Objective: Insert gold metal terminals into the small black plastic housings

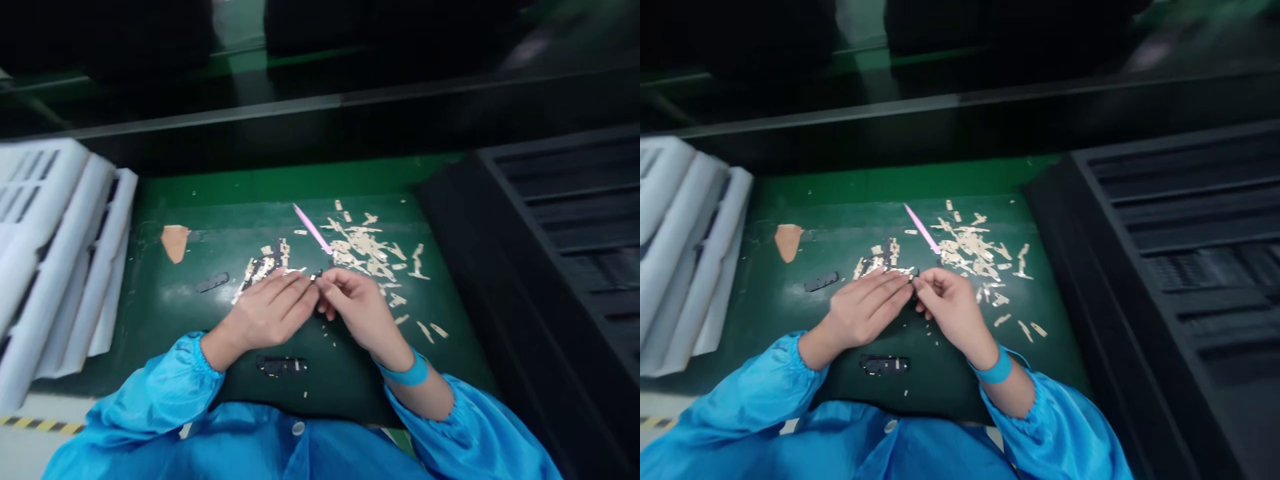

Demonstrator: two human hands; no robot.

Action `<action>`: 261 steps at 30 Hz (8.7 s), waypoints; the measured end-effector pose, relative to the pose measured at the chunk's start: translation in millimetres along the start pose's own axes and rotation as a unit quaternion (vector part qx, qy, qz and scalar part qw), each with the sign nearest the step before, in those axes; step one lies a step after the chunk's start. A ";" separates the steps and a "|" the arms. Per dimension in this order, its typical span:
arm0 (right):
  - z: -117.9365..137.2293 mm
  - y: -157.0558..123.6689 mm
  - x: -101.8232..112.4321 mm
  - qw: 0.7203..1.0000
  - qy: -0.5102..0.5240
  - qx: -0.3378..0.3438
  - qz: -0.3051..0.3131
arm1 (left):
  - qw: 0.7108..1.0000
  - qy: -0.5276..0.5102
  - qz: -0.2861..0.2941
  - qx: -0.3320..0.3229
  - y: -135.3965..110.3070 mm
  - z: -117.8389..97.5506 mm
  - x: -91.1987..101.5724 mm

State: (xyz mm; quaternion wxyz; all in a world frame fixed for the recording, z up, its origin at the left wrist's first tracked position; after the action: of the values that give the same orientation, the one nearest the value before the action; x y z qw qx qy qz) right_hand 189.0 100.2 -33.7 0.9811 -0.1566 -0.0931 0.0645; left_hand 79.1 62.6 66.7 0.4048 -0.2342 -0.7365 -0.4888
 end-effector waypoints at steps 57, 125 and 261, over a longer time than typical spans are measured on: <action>6.6 7.5 8.6 0.988 -0.131 0.057 -0.051 | 0.569 -0.597 -0.126 0.551 -68.8 74.8 -85.5; 23.6 -0.1 12.6 0.956 -0.249 0.093 -0.124 | 0.602 -0.604 -0.144 0.502 -69.6 70.8 -79.2; 45.5 -15.9 8.1 0.934 -0.196 0.243 -0.177 | 0.548 -0.593 -0.207 0.552 -78.7 85.3 -61.9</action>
State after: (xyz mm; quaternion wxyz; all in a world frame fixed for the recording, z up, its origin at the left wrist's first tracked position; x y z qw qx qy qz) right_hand 189.2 99.9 15.2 0.9471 0.1209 -0.2913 -0.0600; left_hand 24.3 110.9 -42.8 -0.1870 -0.0428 -0.9622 0.1935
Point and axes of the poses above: each hand's wrist, its own y-axis towards the middle knuckle, its own x-axis out of the back of the hand, z = x × y, the point moved 10 cm from there along y, towards the middle knuckle, and after that the axes turned 13 degrees about -y, right-handed, at the moved point
